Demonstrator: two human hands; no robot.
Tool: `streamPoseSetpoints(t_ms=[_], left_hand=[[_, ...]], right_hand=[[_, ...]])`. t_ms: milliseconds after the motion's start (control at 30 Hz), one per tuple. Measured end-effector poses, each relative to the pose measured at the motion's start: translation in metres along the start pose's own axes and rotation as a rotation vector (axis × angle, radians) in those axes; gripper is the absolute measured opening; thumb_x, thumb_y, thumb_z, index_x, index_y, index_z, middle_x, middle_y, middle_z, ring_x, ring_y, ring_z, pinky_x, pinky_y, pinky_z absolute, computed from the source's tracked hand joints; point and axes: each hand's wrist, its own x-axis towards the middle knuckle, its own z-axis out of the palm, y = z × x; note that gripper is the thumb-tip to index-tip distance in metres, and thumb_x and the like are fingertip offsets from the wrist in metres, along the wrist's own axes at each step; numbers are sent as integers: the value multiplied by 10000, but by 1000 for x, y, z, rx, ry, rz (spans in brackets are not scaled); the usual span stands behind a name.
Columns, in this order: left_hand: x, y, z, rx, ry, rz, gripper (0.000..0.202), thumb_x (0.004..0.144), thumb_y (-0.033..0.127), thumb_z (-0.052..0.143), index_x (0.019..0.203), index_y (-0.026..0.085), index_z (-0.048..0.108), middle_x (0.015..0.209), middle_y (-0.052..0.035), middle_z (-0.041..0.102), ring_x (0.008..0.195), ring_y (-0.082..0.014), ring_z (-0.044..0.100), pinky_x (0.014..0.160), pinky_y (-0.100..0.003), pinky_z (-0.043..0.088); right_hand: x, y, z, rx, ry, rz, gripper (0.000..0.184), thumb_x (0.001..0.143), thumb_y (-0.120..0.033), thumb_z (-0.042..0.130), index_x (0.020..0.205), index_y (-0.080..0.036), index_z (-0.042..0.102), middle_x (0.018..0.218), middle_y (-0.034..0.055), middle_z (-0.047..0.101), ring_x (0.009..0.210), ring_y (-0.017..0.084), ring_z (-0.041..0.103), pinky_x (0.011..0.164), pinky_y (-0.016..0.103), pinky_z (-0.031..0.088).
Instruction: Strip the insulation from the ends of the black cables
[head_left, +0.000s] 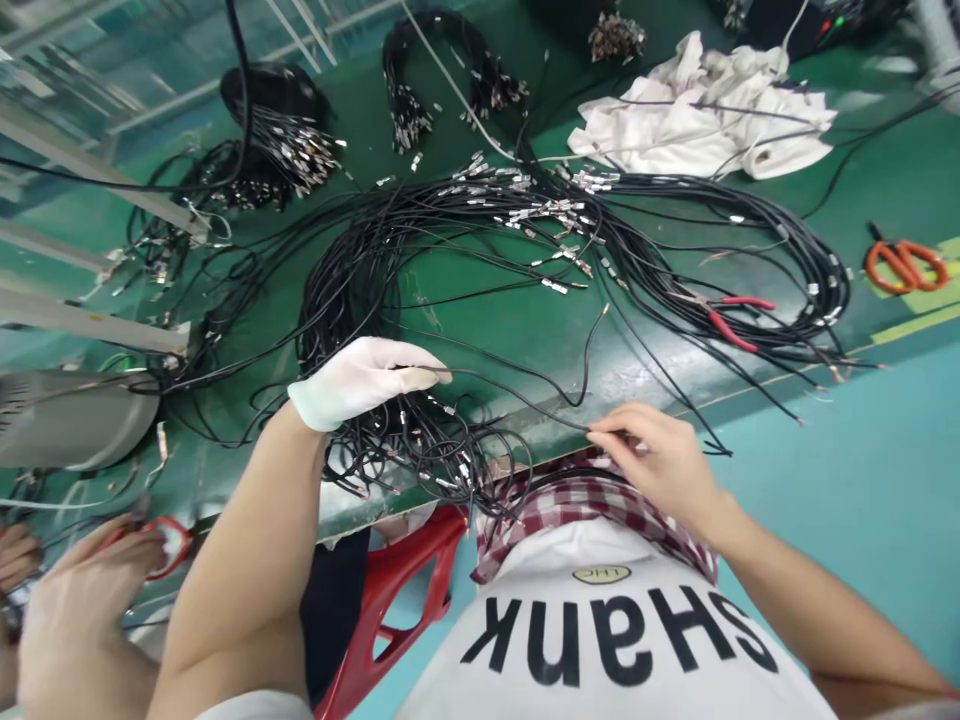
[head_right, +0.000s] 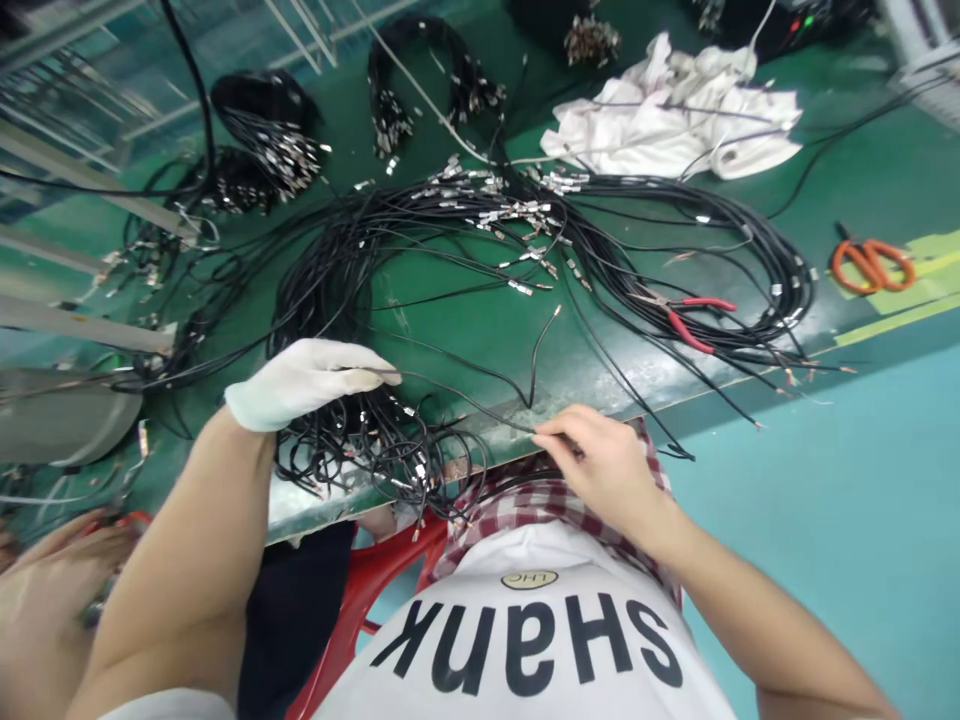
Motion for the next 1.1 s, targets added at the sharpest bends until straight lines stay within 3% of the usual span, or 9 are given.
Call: streamPoseSetpoints(t_ms=[133,200,300,400,467,567,733,967,1100], left_hand=[[4,60,45,382,297,66,376,893,252,521,1214,122,666,1215,-181,660,1270,-374,523,1116,-567,334],[-2,92,83,490,513,265,521,885,140,495,1406,123,510,1387,-196,553,1392,-388,407,1165,-617,232],[-3,118,138,417,519,614,630,905,105,479,1515,143,326,1429,-179,525,1356,-327,479,1132,-515,374],[6,115,166,172,543,619,560,953,174,489,1490,175,333,1225,-142,663,1074,-253,663,911,-395,542],[10,108,166,17,532,524,437,966,213,506,1397,205,434,1098,-89,701,948,-207,690,833,-333,559],[7,102,151,-141,469,437,200,983,246,501,1170,210,560,1015,-40,687,907,-162,672,841,-289,544],[-4,111,134,-271,330,493,198,1006,245,436,1072,199,616,1020,-50,648,955,-159,623,867,-297,514],[-13,114,132,-221,300,472,273,1003,281,428,1137,234,661,1006,-46,695,956,-192,632,882,-340,494],[-18,112,131,-178,264,495,313,1010,352,414,1219,209,597,1017,-58,660,912,-181,618,856,-325,490]], right_hand=[[13,-5,9,-156,19,-132,54,931,-242,641,947,-225,690,932,19,739,826,161,681,757,315,487],[20,-11,8,-169,52,-113,53,929,-243,635,923,-219,682,908,23,733,817,168,674,760,326,476],[29,-21,-4,19,71,-15,82,925,-227,610,867,-208,666,846,22,711,765,158,649,716,311,488],[37,-16,-35,274,-57,-4,120,915,-275,632,1000,-218,694,920,26,740,796,153,673,684,283,519],[44,5,-68,271,-84,-13,318,907,-334,653,1209,-235,649,1026,43,749,899,179,698,734,301,545],[59,57,-120,-162,114,51,432,889,-421,662,1273,-230,613,1202,86,688,1056,234,662,878,382,533],[76,122,-157,-711,-96,93,634,759,-566,735,1262,-192,635,1208,161,638,1143,350,596,924,485,485],[77,102,-151,-698,3,-14,444,887,-440,598,1243,-175,601,1117,145,610,1050,310,613,910,492,492],[50,60,-134,-210,-143,65,338,975,-387,494,1276,-234,480,1083,81,649,945,221,649,841,383,550]])
